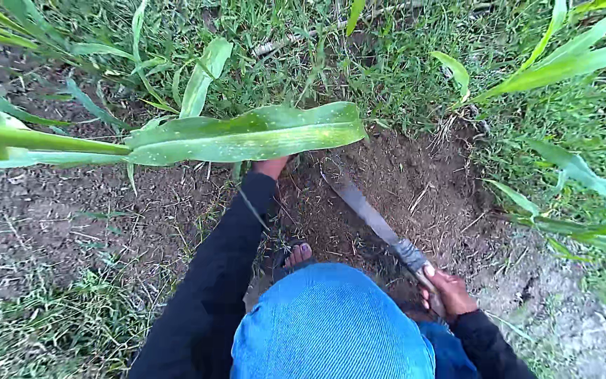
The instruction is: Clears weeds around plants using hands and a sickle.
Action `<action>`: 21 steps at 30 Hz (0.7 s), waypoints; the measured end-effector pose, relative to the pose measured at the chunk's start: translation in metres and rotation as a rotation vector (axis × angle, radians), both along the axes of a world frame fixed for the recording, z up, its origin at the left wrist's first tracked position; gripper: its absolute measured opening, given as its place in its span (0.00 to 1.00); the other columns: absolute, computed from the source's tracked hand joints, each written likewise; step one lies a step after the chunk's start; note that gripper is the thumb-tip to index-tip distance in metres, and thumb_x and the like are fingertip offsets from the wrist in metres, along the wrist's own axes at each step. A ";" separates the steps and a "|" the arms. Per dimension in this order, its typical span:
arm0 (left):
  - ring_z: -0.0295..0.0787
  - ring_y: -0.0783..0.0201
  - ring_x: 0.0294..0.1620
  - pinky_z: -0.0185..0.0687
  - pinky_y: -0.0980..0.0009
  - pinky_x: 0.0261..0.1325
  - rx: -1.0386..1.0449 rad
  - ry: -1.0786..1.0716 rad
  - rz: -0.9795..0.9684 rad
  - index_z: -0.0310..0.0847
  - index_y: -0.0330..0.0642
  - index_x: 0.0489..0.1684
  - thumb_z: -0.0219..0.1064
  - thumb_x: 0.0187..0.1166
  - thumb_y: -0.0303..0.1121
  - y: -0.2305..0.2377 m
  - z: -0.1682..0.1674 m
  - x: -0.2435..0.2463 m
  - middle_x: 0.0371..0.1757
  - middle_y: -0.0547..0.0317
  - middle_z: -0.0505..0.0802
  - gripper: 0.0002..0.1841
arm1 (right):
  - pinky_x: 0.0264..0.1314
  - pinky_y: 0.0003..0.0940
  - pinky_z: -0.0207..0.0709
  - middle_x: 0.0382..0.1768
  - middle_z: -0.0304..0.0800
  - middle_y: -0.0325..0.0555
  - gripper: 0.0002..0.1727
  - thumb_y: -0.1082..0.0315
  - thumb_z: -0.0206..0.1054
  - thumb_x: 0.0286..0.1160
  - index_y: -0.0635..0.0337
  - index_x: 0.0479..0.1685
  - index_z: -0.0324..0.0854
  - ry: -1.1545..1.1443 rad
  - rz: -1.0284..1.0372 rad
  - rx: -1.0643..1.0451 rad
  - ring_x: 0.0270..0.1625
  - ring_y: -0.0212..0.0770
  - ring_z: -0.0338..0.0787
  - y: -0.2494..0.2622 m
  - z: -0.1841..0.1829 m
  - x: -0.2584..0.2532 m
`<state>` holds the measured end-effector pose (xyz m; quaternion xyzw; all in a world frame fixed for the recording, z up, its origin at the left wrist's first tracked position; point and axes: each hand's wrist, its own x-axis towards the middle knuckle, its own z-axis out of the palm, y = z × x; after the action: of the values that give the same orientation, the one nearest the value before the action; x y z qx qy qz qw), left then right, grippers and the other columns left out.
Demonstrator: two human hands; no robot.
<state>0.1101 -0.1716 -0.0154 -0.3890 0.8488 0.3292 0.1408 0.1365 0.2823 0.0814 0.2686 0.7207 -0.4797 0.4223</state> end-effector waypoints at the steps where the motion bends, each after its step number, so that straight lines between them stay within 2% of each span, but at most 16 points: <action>1: 0.73 0.33 0.83 0.60 0.34 0.86 0.013 0.138 0.128 0.78 0.27 0.74 0.73 0.80 0.44 0.006 0.006 0.019 0.75 0.25 0.83 0.31 | 0.13 0.30 0.79 0.11 0.84 0.38 0.16 0.58 0.57 0.80 0.58 0.34 0.83 -0.015 0.020 -0.009 0.10 0.34 0.82 0.013 0.002 -0.005; 2: 0.79 0.38 0.79 0.67 0.39 0.83 0.058 0.248 0.256 0.78 0.24 0.72 0.69 0.83 0.38 0.013 0.011 0.039 0.71 0.27 0.86 0.27 | 0.13 0.30 0.79 0.11 0.84 0.38 0.15 0.55 0.61 0.76 0.55 0.32 0.84 -0.029 0.030 -0.027 0.10 0.34 0.82 0.024 0.002 -0.009; 3: 0.86 0.49 0.71 0.76 0.47 0.78 0.127 0.352 0.413 0.78 0.26 0.71 0.66 0.84 0.38 0.021 0.013 0.059 0.65 0.34 0.90 0.24 | 0.13 0.30 0.79 0.11 0.84 0.37 0.15 0.52 0.65 0.71 0.53 0.30 0.85 -0.041 0.032 -0.048 0.10 0.33 0.82 0.031 0.001 -0.011; 4: 0.91 0.56 0.60 0.83 0.51 0.68 0.186 0.422 0.556 0.80 0.29 0.68 0.65 0.85 0.39 0.029 0.013 0.078 0.58 0.40 0.92 0.22 | 0.13 0.30 0.79 0.11 0.84 0.37 0.15 0.50 0.65 0.71 0.51 0.29 0.86 -0.057 0.044 -0.059 0.11 0.33 0.82 0.033 -0.003 -0.013; 5: 0.91 0.58 0.53 0.86 0.52 0.62 0.235 0.444 0.658 0.79 0.30 0.68 0.63 0.85 0.40 0.036 0.011 0.097 0.54 0.43 0.92 0.22 | 0.14 0.30 0.78 0.12 0.84 0.37 0.16 0.52 0.61 0.74 0.53 0.31 0.85 -0.069 0.072 -0.056 0.11 0.33 0.82 0.026 -0.009 -0.014; 6: 0.91 0.59 0.53 0.86 0.52 0.62 0.256 0.455 0.738 0.78 0.31 0.67 0.64 0.84 0.40 0.041 0.010 0.113 0.53 0.44 0.92 0.22 | 0.15 0.30 0.78 0.13 0.83 0.37 0.17 0.54 0.55 0.81 0.56 0.35 0.83 -0.075 0.124 -0.037 0.12 0.33 0.81 0.007 -0.017 -0.017; 7: 0.90 0.59 0.57 0.83 0.53 0.66 0.263 0.483 0.808 0.78 0.29 0.68 0.66 0.83 0.37 0.045 0.013 0.124 0.57 0.43 0.91 0.22 | 0.17 0.31 0.79 0.15 0.82 0.38 0.19 0.56 0.51 0.88 0.61 0.42 0.82 -0.086 0.167 -0.002 0.14 0.34 0.81 -0.025 -0.026 -0.023; 8: 0.88 0.62 0.60 0.82 0.57 0.68 0.246 0.522 0.855 0.75 0.28 0.70 0.67 0.82 0.35 0.047 0.017 0.132 0.59 0.44 0.90 0.23 | 0.17 0.32 0.79 0.15 0.82 0.39 0.20 0.57 0.50 0.92 0.65 0.48 0.81 -0.094 0.184 0.033 0.14 0.35 0.80 -0.064 -0.033 -0.028; 9: 0.87 0.66 0.63 0.82 0.61 0.72 0.226 0.579 0.877 0.72 0.28 0.73 0.67 0.81 0.33 0.047 0.022 0.137 0.62 0.47 0.89 0.25 | 0.17 0.33 0.79 0.15 0.82 0.41 0.21 0.56 0.52 0.93 0.66 0.49 0.81 -0.098 0.180 0.052 0.13 0.36 0.80 -0.101 -0.039 -0.030; 11: 0.87 0.71 0.60 0.84 0.67 0.69 0.110 0.630 0.824 0.71 0.26 0.71 0.66 0.79 0.32 0.040 0.036 0.139 0.60 0.50 0.89 0.25 | 0.16 0.34 0.80 0.13 0.82 0.42 0.20 0.57 0.56 0.92 0.67 0.45 0.82 -0.101 0.134 0.041 0.12 0.37 0.81 -0.142 -0.046 -0.021; 12: 0.89 0.70 0.54 0.85 0.66 0.64 0.042 0.583 0.752 0.76 0.25 0.66 0.67 0.79 0.34 0.036 0.044 0.136 0.55 0.48 0.90 0.23 | 0.15 0.34 0.80 0.13 0.83 0.42 0.19 0.57 0.57 0.92 0.67 0.43 0.81 -0.096 0.120 0.023 0.12 0.37 0.82 -0.147 -0.045 -0.016; 13: 0.90 0.65 0.50 0.86 0.61 0.60 0.008 0.514 0.643 0.80 0.25 0.62 0.68 0.81 0.35 0.033 0.052 0.127 0.50 0.45 0.92 0.21 | 0.16 0.33 0.81 0.13 0.83 0.42 0.19 0.58 0.57 0.91 0.67 0.44 0.81 -0.081 0.115 0.007 0.12 0.37 0.82 -0.147 -0.043 -0.014; 14: 0.93 0.52 0.51 0.86 0.51 0.62 0.008 0.456 0.512 0.82 0.24 0.61 0.69 0.82 0.34 0.033 0.057 0.116 0.50 0.35 0.93 0.20 | 0.16 0.33 0.81 0.13 0.83 0.42 0.18 0.59 0.58 0.91 0.68 0.45 0.81 -0.059 0.112 -0.004 0.12 0.36 0.82 -0.147 -0.040 -0.014; 17: 0.92 0.31 0.55 0.84 0.34 0.60 -0.035 0.361 0.099 0.83 0.28 0.65 0.71 0.79 0.32 0.027 0.034 0.073 0.54 0.27 0.92 0.20 | 0.16 0.33 0.82 0.14 0.85 0.42 0.14 0.63 0.63 0.87 0.68 0.43 0.83 0.021 0.096 -0.016 0.12 0.36 0.83 -0.141 -0.026 -0.006; 19: 0.88 0.26 0.60 0.80 0.30 0.62 -0.020 0.297 -0.017 0.82 0.30 0.69 0.73 0.72 0.27 0.016 0.020 0.038 0.59 0.23 0.89 0.24 | 0.16 0.32 0.82 0.13 0.85 0.42 0.13 0.64 0.63 0.85 0.68 0.41 0.84 0.037 0.077 -0.008 0.11 0.35 0.83 -0.115 -0.017 0.005; 21: 0.86 0.27 0.65 0.77 0.31 0.67 -0.004 0.271 -0.033 0.82 0.31 0.70 0.72 0.73 0.28 0.004 0.019 0.011 0.62 0.24 0.88 0.25 | 0.14 0.31 0.81 0.12 0.85 0.41 0.13 0.64 0.60 0.82 0.65 0.38 0.83 0.018 0.026 -0.022 0.11 0.35 0.83 -0.066 -0.011 0.024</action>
<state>0.1210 -0.1679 0.0035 -0.3270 0.8671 0.3745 0.0292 0.1603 0.2167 0.0703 0.2501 0.7226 -0.4845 0.4249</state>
